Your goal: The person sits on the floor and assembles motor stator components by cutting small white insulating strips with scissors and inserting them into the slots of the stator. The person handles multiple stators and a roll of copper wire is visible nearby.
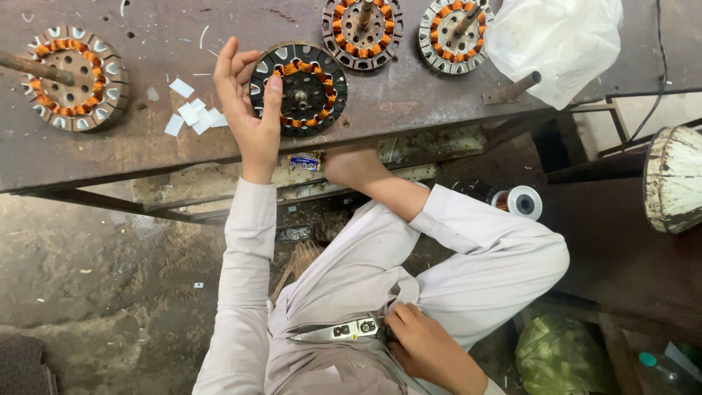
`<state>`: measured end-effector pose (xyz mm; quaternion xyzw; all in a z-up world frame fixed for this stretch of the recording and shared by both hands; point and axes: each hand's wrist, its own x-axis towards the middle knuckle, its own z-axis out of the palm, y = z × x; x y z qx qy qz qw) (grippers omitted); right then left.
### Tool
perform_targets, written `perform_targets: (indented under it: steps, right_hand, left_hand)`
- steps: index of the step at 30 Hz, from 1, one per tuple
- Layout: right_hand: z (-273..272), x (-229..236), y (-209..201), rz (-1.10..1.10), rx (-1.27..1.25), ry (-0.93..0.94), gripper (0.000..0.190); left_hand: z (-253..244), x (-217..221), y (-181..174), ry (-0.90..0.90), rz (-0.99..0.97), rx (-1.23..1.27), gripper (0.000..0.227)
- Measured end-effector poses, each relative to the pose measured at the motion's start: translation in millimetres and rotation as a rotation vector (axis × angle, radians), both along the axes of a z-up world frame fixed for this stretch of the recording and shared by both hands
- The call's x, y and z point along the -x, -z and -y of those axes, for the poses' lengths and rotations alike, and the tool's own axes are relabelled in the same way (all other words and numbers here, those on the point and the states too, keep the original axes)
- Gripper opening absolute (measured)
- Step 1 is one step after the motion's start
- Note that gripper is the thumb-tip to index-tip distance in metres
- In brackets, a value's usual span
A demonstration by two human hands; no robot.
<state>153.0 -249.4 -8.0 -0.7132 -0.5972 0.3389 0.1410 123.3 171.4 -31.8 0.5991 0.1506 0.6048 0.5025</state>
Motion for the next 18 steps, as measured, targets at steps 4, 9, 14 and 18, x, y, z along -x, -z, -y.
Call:
perform_targets:
  steps: [4, 9, 14, 18]
  right_hand:
    - [6.5, -5.2, 11.9, 0.069, 0.122, -0.14, 0.043]
    - [-5.2, -25.4, 16.4, -0.089, 0.219, -0.239, 0.055]
    - [-33.0, -46.2, -3.1, -0.2, 0.263, -0.239, 0.043]
    - [-73.9, -59.2, -32.6, -0.049, -0.081, -0.205, 0.037]
  left_hand:
    - [2.4, 3.7, 3.3, -0.035, 0.03, 0.014, 0.062]
    - [1.3, 53.1, -3.4, -0.144, -0.149, -0.122, 0.053]
    - [-9.5, 130.7, -16.3, -0.525, -0.716, -0.424, 0.023]
    - [-10.2, 170.9, -21.4, -0.387, -0.969, -0.551, 0.043]
